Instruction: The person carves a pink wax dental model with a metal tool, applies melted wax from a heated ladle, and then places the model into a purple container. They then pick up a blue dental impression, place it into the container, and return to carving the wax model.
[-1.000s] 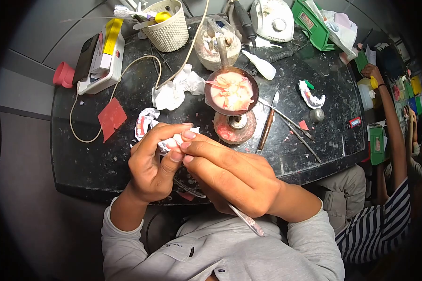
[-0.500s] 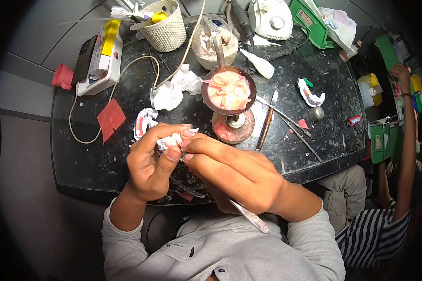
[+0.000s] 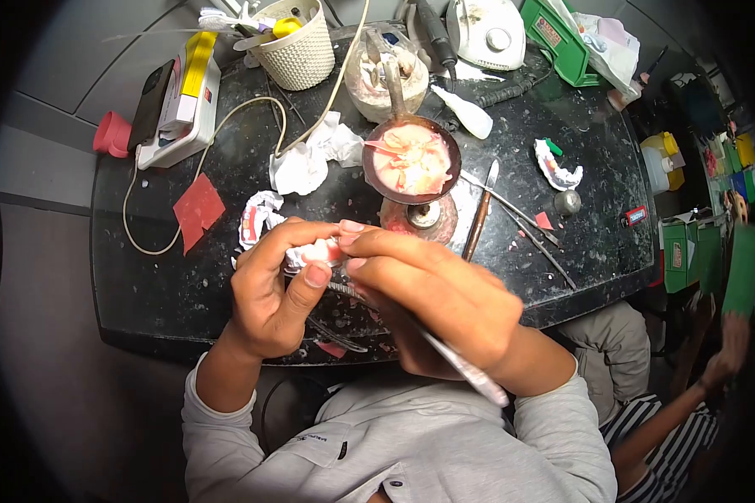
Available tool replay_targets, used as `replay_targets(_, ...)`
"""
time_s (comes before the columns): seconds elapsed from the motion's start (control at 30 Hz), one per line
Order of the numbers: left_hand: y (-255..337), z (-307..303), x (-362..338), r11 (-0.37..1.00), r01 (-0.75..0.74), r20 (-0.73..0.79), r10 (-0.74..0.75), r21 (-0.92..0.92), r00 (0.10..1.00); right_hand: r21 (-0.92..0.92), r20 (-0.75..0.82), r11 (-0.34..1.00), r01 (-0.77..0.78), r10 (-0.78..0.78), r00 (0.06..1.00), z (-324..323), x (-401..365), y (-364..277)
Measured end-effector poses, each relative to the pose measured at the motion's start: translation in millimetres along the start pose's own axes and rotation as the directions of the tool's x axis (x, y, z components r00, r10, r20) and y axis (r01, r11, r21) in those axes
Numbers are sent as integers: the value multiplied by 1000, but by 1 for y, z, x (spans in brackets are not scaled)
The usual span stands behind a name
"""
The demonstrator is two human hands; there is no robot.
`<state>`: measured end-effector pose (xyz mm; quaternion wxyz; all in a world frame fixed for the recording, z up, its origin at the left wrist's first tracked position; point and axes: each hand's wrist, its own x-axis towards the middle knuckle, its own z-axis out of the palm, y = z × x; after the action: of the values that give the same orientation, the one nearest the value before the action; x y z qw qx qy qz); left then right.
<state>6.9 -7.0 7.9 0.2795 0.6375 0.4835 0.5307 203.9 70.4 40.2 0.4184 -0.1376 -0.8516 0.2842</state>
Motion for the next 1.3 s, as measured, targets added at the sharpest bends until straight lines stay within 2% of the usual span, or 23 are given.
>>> replay_targets(0.07,0,-1,1,1000,-13,0,13,-17,1000,159,-2,983,-90,91,996,-4,2,-2)
replay_targets(0.13,-2,-4,-1,991,-68,31,72,-118,997,199,49,971,-133,125,991,-7,3,0)
replay_targets(0.17,-5,-1,-1,991,-92,-12,91,-98,996,262,76,954,-144,129,989,-8,1,3)
replay_targets(0.23,-6,-2,-3,996,-77,-4,77,-46,997,360,105,920,-155,125,987,-6,0,6)
replay_targets(0.4,-4,0,-1,992,-99,-7,100,79,995,378,128,912,-159,119,985,-3,2,3)
replay_targets(0.97,-2,-1,0,992,-124,0,124,22,992,452,132,867,-209,167,977,-1,-1,4)
replay_targets(1.03,-3,-1,0,992,-128,5,128,23,992,496,93,835,-239,222,971,0,-1,3)
replay_targets(1.17,-4,-2,-1,993,-120,9,120,3,993,460,108,864,-204,173,979,0,-1,5)
replay_targets(1.3,-2,-2,-2,996,-79,27,81,-46,996,558,121,788,-260,232,965,0,-2,5)
